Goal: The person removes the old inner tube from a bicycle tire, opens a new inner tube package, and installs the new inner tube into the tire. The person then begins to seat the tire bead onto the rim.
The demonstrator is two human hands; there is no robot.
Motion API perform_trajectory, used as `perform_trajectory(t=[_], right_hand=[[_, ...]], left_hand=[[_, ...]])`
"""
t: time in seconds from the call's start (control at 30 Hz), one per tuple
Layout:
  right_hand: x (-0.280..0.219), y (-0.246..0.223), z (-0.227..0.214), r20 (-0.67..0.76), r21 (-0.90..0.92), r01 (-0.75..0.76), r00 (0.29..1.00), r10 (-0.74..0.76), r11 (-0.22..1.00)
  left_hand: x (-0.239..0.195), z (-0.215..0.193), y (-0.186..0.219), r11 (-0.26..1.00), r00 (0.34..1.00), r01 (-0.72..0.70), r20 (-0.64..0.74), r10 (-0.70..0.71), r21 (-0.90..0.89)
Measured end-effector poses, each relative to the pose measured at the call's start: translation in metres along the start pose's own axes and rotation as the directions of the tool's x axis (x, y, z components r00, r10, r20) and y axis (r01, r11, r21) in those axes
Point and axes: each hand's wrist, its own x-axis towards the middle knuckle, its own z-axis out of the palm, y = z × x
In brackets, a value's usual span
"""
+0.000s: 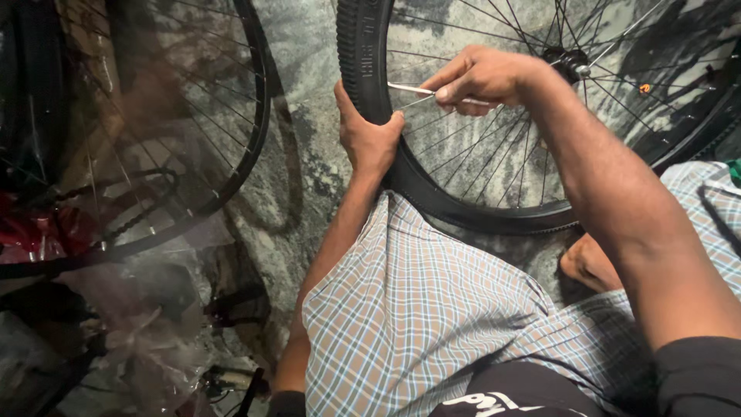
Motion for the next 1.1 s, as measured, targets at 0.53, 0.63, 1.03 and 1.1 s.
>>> perform_trajectory(t=[0.53,0.63,1.03,1.1], right_hand=[[0.101,0.013,0.220,-0.725,0.656,0.630,0.679,0.117,0.415],[0.059,0.048,0.211,-0.543,0.715,0.478,0.839,-0.025,0.510],[-0.070,0.077,0.082,-0.124,-0.388,-0.308,0.951,0.282,0.869],[-0.065,0.073,0.073,-0.042,-0.434,-0.325,0.939,0.342,0.840]], left_hand=[[0.044,0.028,-0.157,0.887,0.982,0.103,0.187,-0.019,-0.449],[0.022,0.019,-0.137,0.986,0.995,-0.086,0.031,0.091,-0.146],[-0.059,0.009,-0.039,0.996,0.969,0.076,-0.238,-0.062,0.048],[-0.067,0.008,-0.042,0.989,0.970,0.149,-0.190,-0.150,-0.019]])
